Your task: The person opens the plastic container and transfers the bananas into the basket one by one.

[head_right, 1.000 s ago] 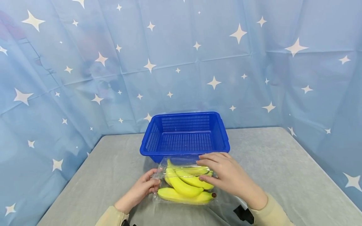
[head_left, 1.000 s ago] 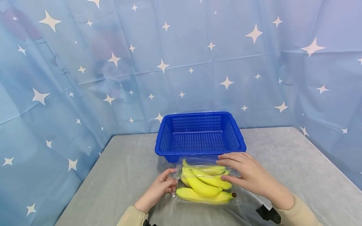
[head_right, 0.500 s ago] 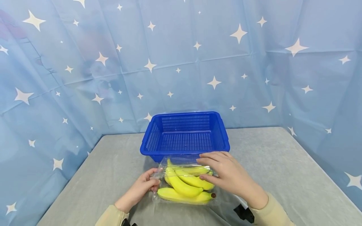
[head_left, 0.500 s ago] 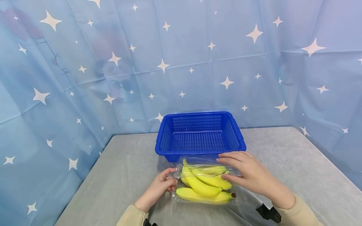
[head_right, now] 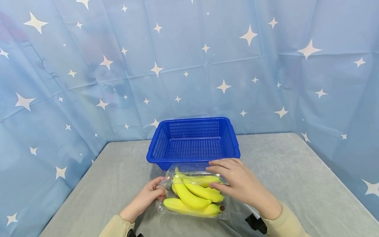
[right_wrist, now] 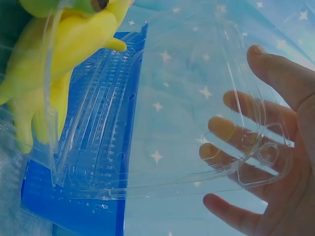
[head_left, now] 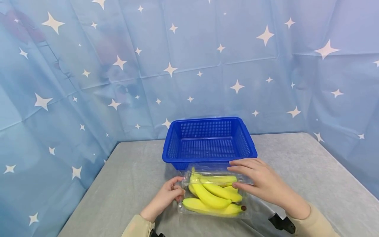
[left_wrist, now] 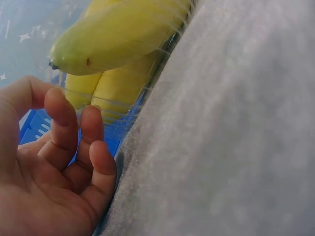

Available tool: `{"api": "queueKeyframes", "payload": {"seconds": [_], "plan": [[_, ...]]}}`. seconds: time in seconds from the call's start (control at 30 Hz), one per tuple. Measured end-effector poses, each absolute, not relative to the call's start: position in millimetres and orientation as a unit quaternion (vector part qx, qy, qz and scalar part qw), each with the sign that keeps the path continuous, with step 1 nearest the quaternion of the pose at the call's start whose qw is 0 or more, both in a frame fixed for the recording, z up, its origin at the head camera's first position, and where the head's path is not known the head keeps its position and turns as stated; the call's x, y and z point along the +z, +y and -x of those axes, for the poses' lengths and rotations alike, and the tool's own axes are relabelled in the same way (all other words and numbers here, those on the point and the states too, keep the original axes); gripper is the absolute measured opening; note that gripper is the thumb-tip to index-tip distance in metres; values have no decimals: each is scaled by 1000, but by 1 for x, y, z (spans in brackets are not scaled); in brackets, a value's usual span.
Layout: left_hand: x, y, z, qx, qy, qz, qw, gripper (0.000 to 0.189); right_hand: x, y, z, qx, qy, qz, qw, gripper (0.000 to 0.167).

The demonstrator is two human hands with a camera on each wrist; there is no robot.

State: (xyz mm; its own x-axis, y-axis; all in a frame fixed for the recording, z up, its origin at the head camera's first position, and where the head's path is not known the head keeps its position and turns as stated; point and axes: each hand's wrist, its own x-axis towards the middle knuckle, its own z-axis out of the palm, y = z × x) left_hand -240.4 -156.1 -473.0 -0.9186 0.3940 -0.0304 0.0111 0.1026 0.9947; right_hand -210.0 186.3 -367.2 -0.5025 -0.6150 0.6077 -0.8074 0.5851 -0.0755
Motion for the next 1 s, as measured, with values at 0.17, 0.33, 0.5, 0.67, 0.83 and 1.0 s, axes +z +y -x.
{"api": "queueKeyframes", "payload": {"seconds": [0.17, 0.33, 0.5, 0.67, 0.83, 1.0], "plan": [[-472, -156, 241, 649, 734, -137, 146, 49, -364, 186, 209, 180, -844, -425, 273, 36], [-472, -157, 241, 644, 738, -137, 149, 49, -363, 187, 207, 178, -846, -424, 270, 34], [-472, -157, 240, 641, 740, -141, 148, 49, -361, 188, 207, 178, -848, -421, 270, 32], [-472, -159, 240, 638, 739, -154, 154, 47, -361, 189, 208, 190, -846, -420, 267, 34], [-469, -160, 241, 625, 743, -179, 159, 47, -362, 194, 209, 211, -846, -411, 267, 42], [-467, -161, 244, 610, 753, -192, 156, 48, -362, 199, 214, 226, -846, -408, 259, 47]]}}
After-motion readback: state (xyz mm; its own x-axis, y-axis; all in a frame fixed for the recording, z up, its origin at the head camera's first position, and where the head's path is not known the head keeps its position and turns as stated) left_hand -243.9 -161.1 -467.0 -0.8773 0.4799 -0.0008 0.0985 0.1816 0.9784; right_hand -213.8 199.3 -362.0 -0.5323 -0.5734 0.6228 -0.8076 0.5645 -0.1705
